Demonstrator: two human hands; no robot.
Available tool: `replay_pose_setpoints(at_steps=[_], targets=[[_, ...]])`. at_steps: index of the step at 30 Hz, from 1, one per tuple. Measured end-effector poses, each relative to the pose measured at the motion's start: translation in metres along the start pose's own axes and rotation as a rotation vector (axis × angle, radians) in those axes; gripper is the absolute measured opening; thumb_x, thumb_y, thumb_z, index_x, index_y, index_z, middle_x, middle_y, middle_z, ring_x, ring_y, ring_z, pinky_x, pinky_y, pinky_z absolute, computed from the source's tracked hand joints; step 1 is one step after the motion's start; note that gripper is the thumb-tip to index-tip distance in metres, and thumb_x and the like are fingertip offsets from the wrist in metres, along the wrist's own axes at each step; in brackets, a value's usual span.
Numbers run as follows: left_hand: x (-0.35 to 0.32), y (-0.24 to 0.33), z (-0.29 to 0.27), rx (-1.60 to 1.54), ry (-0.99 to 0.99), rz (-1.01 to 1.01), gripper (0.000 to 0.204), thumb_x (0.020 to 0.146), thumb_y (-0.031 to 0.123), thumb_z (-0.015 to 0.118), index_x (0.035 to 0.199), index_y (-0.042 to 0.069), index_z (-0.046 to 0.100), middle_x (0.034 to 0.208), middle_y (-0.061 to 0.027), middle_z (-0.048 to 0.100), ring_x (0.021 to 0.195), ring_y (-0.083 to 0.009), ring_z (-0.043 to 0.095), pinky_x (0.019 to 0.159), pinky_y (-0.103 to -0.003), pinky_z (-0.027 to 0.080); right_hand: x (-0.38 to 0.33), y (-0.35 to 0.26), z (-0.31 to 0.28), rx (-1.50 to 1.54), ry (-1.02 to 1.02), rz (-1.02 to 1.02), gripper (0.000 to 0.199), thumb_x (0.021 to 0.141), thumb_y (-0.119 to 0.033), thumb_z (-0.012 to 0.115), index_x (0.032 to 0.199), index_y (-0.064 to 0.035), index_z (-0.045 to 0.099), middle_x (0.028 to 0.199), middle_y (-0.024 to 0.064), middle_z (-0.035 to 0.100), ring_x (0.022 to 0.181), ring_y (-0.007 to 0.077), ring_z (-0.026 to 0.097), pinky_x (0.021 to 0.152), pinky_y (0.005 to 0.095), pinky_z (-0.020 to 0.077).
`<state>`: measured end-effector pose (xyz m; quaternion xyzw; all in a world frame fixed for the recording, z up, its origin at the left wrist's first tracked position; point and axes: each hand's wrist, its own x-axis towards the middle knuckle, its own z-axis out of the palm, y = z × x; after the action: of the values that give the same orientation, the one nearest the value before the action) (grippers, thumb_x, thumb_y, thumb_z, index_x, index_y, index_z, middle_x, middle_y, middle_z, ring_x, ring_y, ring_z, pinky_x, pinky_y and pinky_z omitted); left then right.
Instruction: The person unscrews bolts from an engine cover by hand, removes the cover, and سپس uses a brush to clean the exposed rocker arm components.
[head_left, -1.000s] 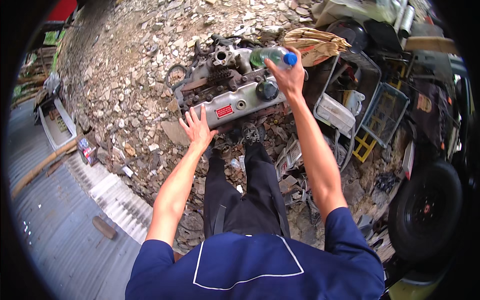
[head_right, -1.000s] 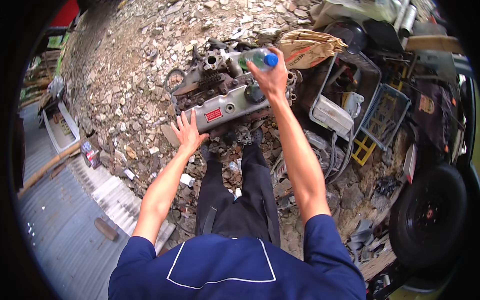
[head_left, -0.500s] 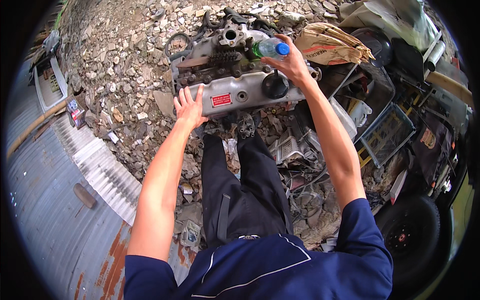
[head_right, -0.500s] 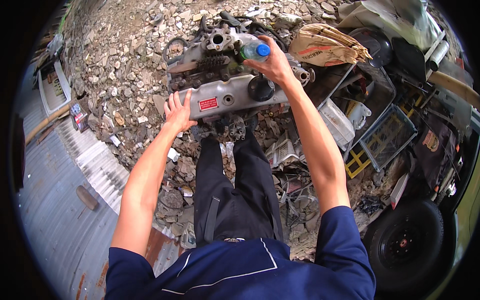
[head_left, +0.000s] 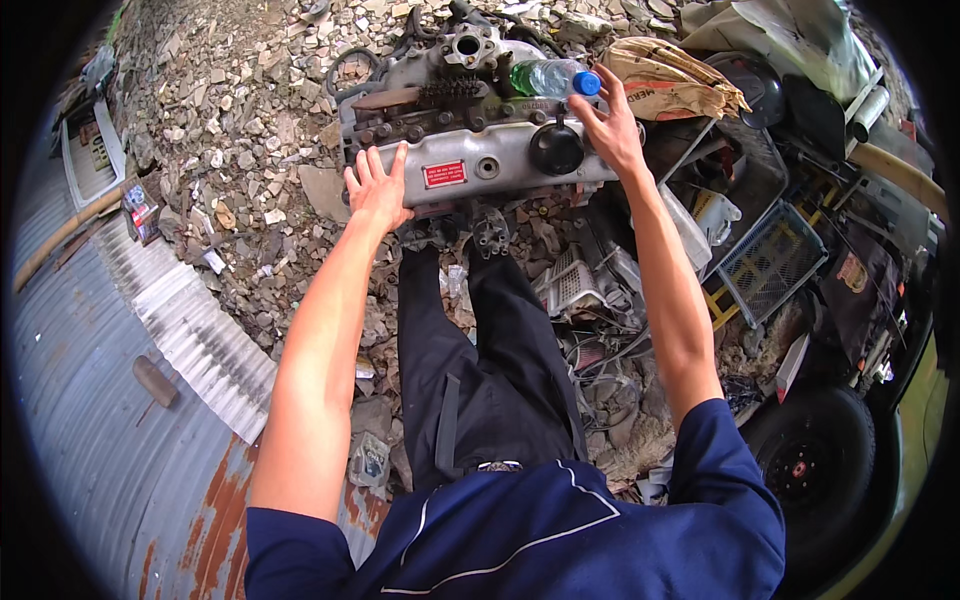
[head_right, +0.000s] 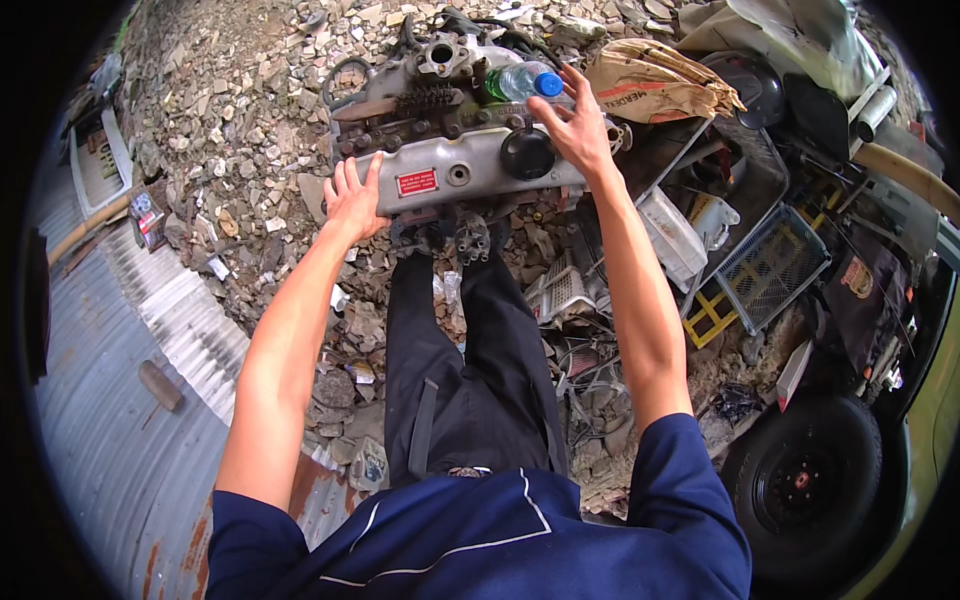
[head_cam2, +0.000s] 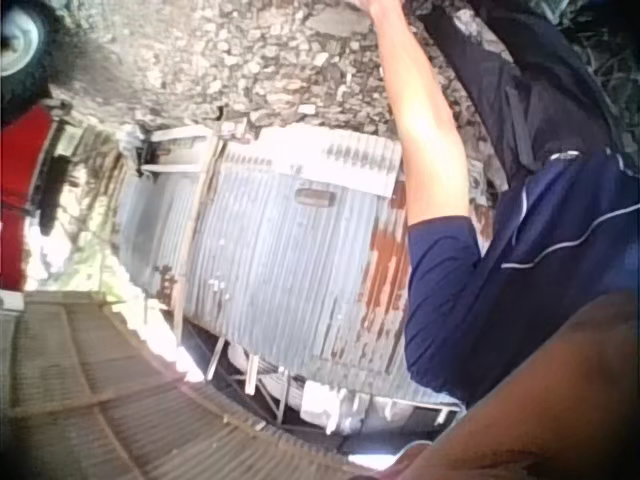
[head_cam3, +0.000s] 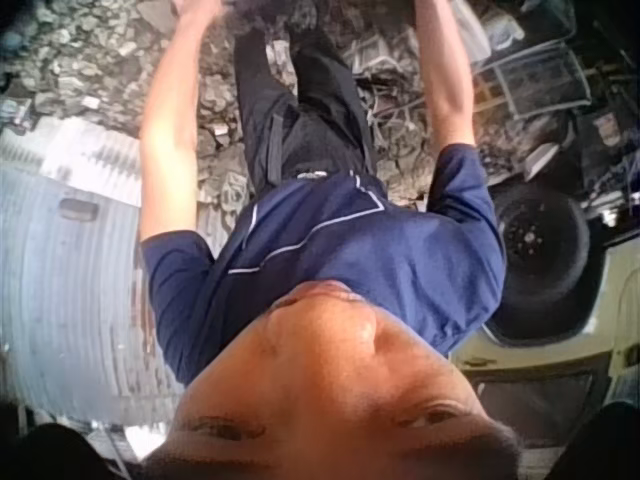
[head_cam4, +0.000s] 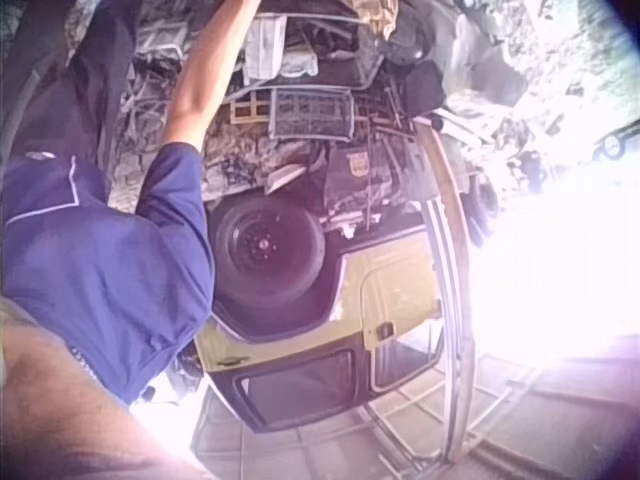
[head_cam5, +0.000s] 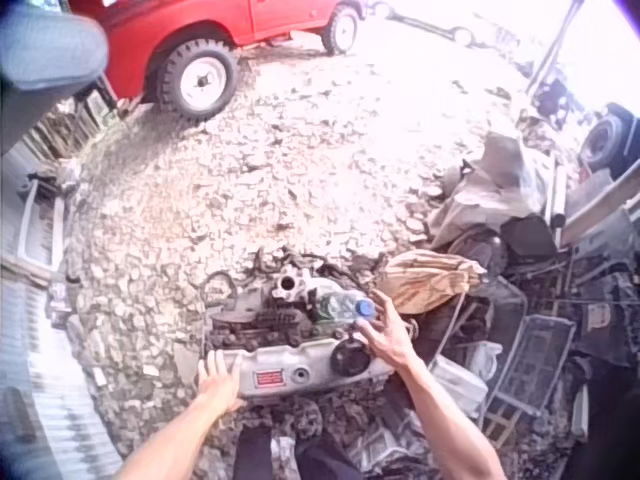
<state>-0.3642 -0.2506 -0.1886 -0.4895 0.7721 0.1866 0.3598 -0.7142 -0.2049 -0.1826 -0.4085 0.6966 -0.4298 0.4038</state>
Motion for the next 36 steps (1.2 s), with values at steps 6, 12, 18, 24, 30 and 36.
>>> replay_pose_setpoints(at_steps=[6,12,18,24,30,36], targets=[[0.0,-0.003,0.008,0.004,0.043,-0.036,0.13,0.066,0.039,0.092,0.161,0.026,0.004,0.161,-0.0252,0.017,0.151,-0.0415,0.015,0.117,-0.06,0.018,-0.006,-0.005,0.001,-0.046,-0.008,-0.024,0.095,0.08,-0.047,0.082,0.15,-0.0033,0.036,0.144,0.0245,0.05,0.134,0.033,0.051,0.103,0.0448,0.0511],[0.0,0.001,0.003,0.029,0.049,-0.029,0.13,0.066,0.04,0.092,0.161,0.026,0.005,0.16,-0.0254,0.02,0.15,-0.0415,0.016,0.117,-0.059,0.02,0.027,-0.011,0.014,-0.396,-0.012,-0.149,0.085,0.072,-0.034,0.088,0.14,-0.0052,0.045,0.131,0.0221,0.061,0.121,0.0356,0.06,0.101,0.0427,0.0502],[0.009,0.002,0.01,0.015,0.074,0.009,0.133,0.065,0.038,0.093,0.161,0.025,0.002,0.159,-0.0279,0.018,0.149,-0.045,0.016,0.115,-0.061,0.021,0.029,-0.011,0.005,-0.468,0.151,-0.26,0.072,0.073,-0.036,0.087,0.127,-0.0057,0.05,0.112,0.0191,0.068,0.105,0.0333,0.068,0.087,0.0435,0.056],[0.004,-0.009,0.013,0.019,0.138,0.039,0.135,0.063,0.039,0.093,0.16,0.022,0.001,0.155,-0.0306,0.02,0.146,-0.0469,0.02,0.113,-0.062,0.023,-0.078,-0.022,-0.055,-0.044,0.616,-0.228,0.074,0.074,-0.019,0.089,0.132,-0.0056,0.046,0.114,0.0137,0.066,0.104,0.0191,0.066,0.082,0.0318,0.0598],[0.007,-0.006,0.019,0.037,0.196,0.129,0.13,0.066,0.037,0.092,0.16,0.015,0.005,0.152,-0.0345,0.022,0.144,-0.0479,0.022,0.111,-0.061,0.023,-0.23,0.047,-0.067,-0.167,1.038,0.151,0.073,0.078,-0.012,0.086,0.134,-0.0037,0.04,0.128,0.0129,0.05,0.115,0.0259,0.058,0.09,0.0343,0.0592],[0.002,-0.008,0.022,0.063,0.257,0.148,0.127,0.065,0.035,0.092,0.159,0.012,0.009,0.149,-0.0342,0.028,0.142,-0.0479,0.027,0.112,-0.06,0.024,-0.29,0.169,0.002,-0.279,0.926,0.539,0.07,0.07,-0.023,0.085,0.128,-0.0025,0.052,0.117,0.0163,0.06,0.105,0.0279,0.062,0.088,0.0391,0.0546]])
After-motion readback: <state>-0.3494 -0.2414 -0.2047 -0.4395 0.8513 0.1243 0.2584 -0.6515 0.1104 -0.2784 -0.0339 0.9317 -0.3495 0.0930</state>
